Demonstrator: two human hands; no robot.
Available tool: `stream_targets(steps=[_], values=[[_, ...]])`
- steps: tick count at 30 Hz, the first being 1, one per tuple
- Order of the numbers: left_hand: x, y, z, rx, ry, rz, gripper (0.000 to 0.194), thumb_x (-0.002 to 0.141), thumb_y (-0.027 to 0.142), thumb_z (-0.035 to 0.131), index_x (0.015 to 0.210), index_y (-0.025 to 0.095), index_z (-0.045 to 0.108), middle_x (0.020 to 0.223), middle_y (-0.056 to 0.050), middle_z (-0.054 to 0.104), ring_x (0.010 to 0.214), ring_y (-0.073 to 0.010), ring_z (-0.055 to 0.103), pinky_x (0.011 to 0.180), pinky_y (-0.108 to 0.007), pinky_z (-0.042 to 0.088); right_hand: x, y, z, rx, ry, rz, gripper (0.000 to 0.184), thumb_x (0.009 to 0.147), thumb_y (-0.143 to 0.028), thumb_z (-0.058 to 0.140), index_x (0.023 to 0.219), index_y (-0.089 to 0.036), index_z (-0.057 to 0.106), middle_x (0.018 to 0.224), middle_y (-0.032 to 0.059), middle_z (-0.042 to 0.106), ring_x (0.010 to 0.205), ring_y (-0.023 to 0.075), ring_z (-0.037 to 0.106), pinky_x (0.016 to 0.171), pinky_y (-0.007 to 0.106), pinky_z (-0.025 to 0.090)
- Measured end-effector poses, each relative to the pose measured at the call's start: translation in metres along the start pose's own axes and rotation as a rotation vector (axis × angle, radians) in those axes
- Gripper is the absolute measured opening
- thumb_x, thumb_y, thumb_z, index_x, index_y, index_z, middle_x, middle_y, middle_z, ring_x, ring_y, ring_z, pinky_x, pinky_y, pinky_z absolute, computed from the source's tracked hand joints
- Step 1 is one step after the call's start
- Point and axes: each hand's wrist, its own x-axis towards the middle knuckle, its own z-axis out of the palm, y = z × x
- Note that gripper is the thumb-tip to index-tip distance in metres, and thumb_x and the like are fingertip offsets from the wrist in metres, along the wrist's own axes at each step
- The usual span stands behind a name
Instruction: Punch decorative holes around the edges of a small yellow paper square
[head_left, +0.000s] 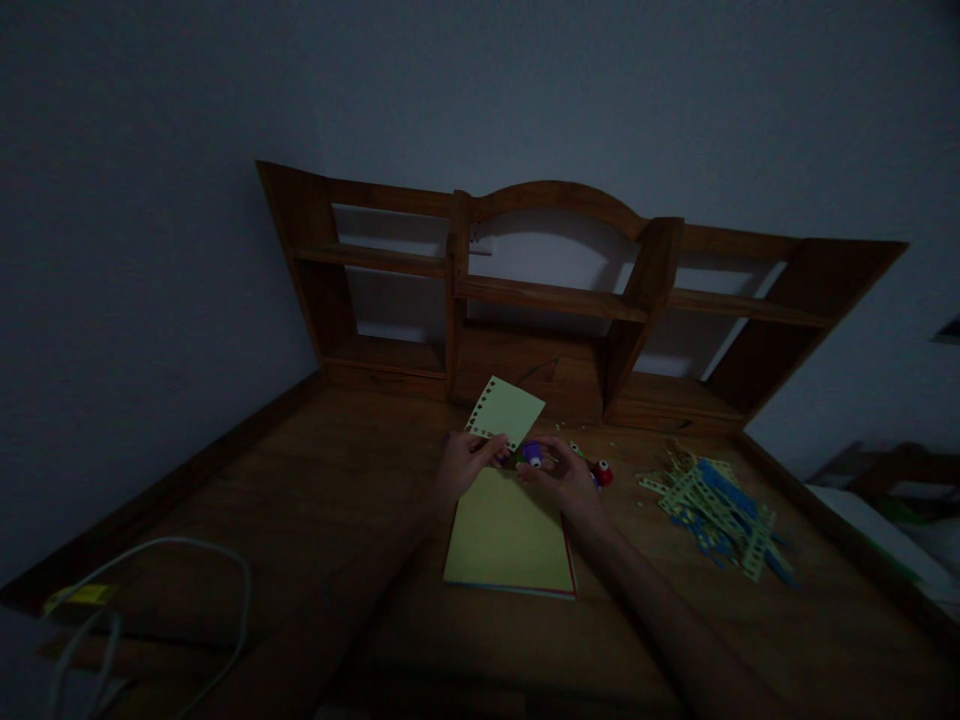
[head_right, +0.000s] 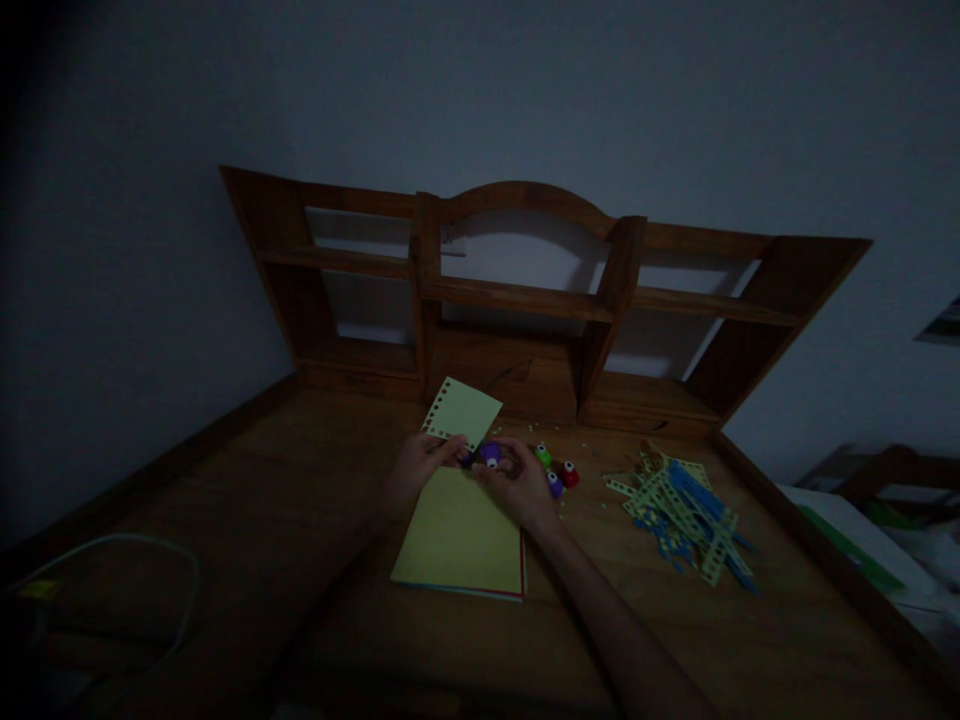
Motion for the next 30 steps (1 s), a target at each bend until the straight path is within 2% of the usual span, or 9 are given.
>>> stream_targets(steps=[7, 14, 24, 30], values=[[-0.0023, 0.0056, 0.0004, 0.075, 0.011, 0.032, 0.033, 0.08, 0.043, 0.061, 0.068, 0.013, 0.07, 0.069, -0.007, 0.072, 0.06, -0.0159, 0.065, 0.058, -0.024, 0.05, -0.0015, -0.0006, 0.0016, 0.007, -0.024, -0.004, 0.043, 0.066, -0.033, 0.078, 0.102, -0.023, 0.056, 0.087, 0.0023, 0.065, 0.071, 0.0169, 0.062, 0.065, 0.029, 0.049], [-0.0015, 0.0028, 0.0026, 0.04, -0.014, 0.027, 0.032, 0.08, 0.041, 0.061, 0.068, 0.013, 0.069, 0.069, -0.006, 0.071, 0.061, -0.0158, 0.065, 0.057, -0.023, 0.05, -0.0008, 0.0008, 0.0006, 0.002, -0.012, -0.002, 0.043, 0.067, -0.033, 0.077, 0.103, -0.023, 0.056, 0.087, 0.0032, 0.066, 0.073, 0.0179, 0.064, 0.065, 0.03, 0.05], [-0.0019, 0.0008, 0.003, 0.032, 0.011, 0.038, 0.031, 0.079, 0.041, 0.061, 0.068, 0.014, 0.069, 0.071, -0.006, 0.072, 0.063, -0.0165, 0.066, 0.059, -0.024, 0.051, -0.0003, 0.0034, 0.0, -0.009, -0.012, -0.012, 0.044, 0.066, -0.035, 0.078, 0.102, -0.022, 0.056, 0.085, 0.0029, 0.067, 0.072, 0.0179, 0.064, 0.064, 0.029, 0.05], [-0.0035, -0.0007, 0.0053, 0.08, -0.039, 0.066, 0.032, 0.081, 0.042, 0.059, 0.067, 0.014, 0.069, 0.07, -0.006, 0.072, 0.064, -0.0178, 0.066, 0.061, -0.025, 0.05, 0.0001, 0.0069, 0.0001, 0.004, -0.012, 0.014, 0.046, 0.063, -0.034, 0.079, 0.101, -0.023, 0.054, 0.084, 0.0025, 0.067, 0.068, 0.017, 0.064, 0.06, 0.027, 0.049]])
